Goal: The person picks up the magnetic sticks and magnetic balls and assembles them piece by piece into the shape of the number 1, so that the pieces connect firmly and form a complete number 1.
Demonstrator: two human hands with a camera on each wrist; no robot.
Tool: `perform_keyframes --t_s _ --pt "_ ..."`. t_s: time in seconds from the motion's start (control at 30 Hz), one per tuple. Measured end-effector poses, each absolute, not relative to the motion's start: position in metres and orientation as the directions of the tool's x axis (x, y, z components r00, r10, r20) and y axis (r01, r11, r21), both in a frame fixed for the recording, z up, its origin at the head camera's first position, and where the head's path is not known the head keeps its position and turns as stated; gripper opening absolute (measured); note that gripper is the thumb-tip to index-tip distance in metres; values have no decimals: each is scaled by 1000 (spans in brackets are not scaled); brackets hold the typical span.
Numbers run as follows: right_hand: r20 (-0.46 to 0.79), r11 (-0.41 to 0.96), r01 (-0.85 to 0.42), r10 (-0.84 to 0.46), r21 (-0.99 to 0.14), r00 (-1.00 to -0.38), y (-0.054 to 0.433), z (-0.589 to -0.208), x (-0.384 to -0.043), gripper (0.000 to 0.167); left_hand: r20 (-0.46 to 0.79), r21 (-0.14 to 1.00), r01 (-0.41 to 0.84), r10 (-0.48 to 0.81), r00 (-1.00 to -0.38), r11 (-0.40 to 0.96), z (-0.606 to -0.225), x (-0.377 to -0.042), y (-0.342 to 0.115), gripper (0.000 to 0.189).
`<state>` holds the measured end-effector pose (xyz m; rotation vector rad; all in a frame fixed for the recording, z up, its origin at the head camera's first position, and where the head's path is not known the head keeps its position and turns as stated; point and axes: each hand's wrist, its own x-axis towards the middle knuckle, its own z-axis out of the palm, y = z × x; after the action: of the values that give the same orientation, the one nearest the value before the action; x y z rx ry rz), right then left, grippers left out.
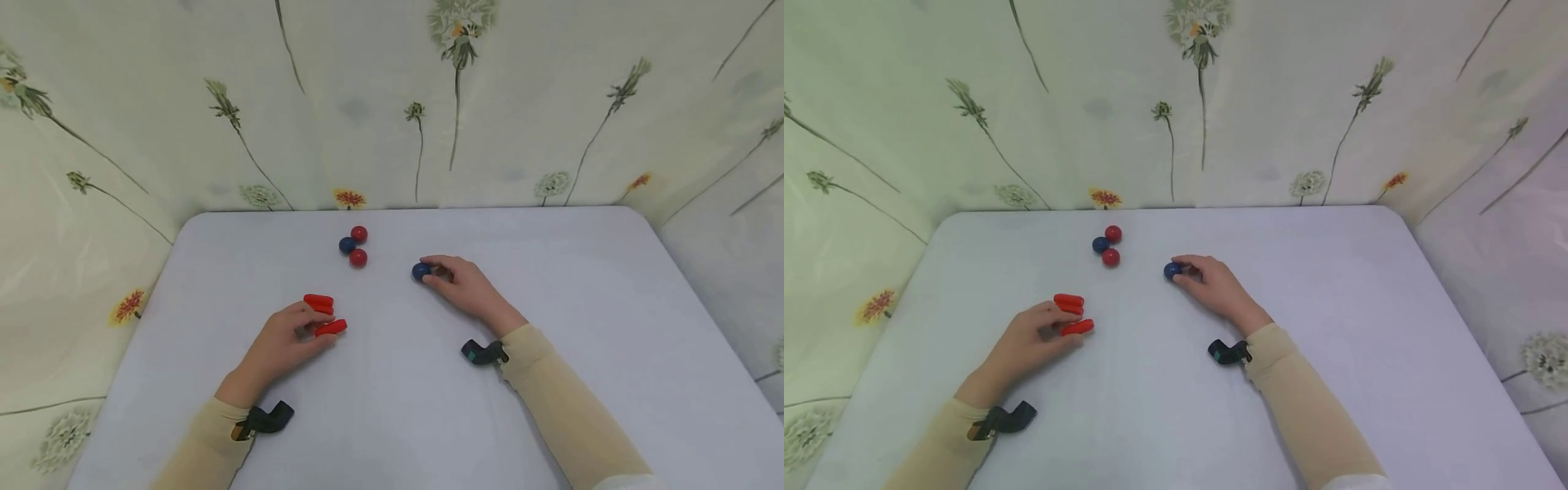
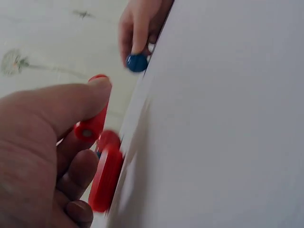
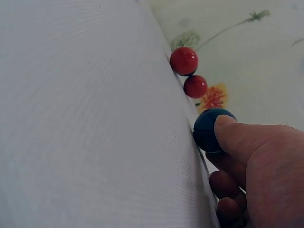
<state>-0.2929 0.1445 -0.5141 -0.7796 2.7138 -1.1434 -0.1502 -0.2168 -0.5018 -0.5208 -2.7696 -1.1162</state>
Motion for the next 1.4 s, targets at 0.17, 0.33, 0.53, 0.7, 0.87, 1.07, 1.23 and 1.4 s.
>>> perform_keyframes --t_s 0.17,0.33,0.53,0.7,0.87,1.07,1.23,1.4 --pt "102 586 -421 -499 -692 -861 144 -512 -292 47 252 674 368 270 -930 641 -500 -149 -194 35" --pt "120 576 -438 -506 -690 -854 145 -513 -292 46 290 662 388 258 -922 641 -500 -151 -179 29" --pt "124 569 -445 -514 -691 -849 145 -512 -292 45 270 671 350 224 -936 654 -494 -155 -164 27" --pt "112 576 -437 -512 -691 -852 145 -510 -291 44 212 698 299 210 -954 651 -493 -161 -149 28" --pt "101 575 -430 -514 -696 -852 144 -508 -291 45 185 708 273 202 -962 652 -497 -167 -137 28" --pt "114 575 -438 -512 -691 -851 145 -511 -291 44 197 711 268 182 -963 650 -499 -174 -120 27" --pt "122 565 -440 -512 -698 -850 146 -514 -293 45 196 726 251 157 -968 641 -501 -184 -106 27" --pt "132 551 -450 -521 -703 -843 147 -514 -294 46 189 728 241 150 -970 641 -503 -193 -96 26"
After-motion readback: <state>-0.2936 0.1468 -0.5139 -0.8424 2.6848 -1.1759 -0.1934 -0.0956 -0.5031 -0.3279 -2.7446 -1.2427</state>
